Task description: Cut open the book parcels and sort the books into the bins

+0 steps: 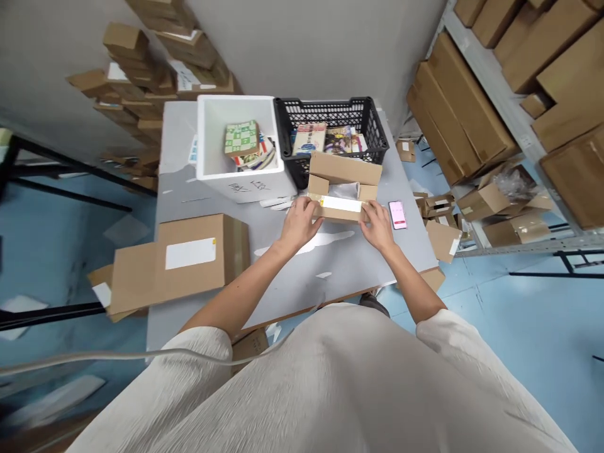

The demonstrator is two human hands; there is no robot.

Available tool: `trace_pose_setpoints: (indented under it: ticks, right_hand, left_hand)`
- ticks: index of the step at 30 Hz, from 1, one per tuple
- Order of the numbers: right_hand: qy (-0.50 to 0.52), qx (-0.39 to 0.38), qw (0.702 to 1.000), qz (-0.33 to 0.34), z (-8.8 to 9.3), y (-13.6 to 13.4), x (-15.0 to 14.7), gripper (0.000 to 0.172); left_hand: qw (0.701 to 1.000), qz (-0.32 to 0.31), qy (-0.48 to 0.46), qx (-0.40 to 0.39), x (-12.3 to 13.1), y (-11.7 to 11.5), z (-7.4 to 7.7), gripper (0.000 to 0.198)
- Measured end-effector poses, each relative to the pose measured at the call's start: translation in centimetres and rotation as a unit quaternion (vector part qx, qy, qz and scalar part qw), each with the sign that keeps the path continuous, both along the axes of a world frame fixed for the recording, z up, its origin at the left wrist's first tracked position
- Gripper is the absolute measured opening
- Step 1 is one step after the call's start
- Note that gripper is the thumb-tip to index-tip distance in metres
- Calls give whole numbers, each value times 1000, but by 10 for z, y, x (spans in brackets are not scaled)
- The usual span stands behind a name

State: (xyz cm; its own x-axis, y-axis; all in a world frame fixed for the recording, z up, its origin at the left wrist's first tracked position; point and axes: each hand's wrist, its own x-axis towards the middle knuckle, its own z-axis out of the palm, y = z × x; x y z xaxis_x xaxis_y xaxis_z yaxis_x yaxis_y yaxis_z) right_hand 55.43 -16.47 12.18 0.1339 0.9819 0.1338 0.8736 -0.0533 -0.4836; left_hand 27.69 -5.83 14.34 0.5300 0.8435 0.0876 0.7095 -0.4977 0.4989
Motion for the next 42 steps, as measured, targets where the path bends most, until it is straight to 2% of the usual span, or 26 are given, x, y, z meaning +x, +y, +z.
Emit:
trace_pose_setpoints:
  ticks: [3,9,14,18,21,24,28,37,42]
  right_hand:
    - [5,28,999,-26,0,-21,44,53]
    - [-17,80,992,-91,-1,-73,133,28]
    - [-35,78,982,-170,2,-126,202,28]
    - [-44,49,966,-249,-2,-166,245,37]
    - [-40,20,957,-285,-12,-185,264,43]
    - [-27,2,960,-280,-23,-191,273,45]
    - [-6,-28,966,-258,-33,-187,278,47]
    - [-4,-83,978,-193,-47,-161,270,44]
    - [11,-95,988,-124,-54,-132,252,44]
  left_hand:
    - [999,-16,-6,33,51,-5,1,40]
    - [995,-82,-2,61,161,-20,-1,25]
    - [985,-163,-10,56,260,-36,1,19]
    - [974,-224,22,33,332,-51,2,36]
    - [967,-248,56,17,369,-63,-4,55]
    - [961,-268,67,8,384,-72,-15,62]
    - [959,-270,89,-7,383,-75,-27,58]
    - [962,-245,119,-28,359,-71,-35,59]
    - [968,-213,128,-45,330,-67,-37,59]
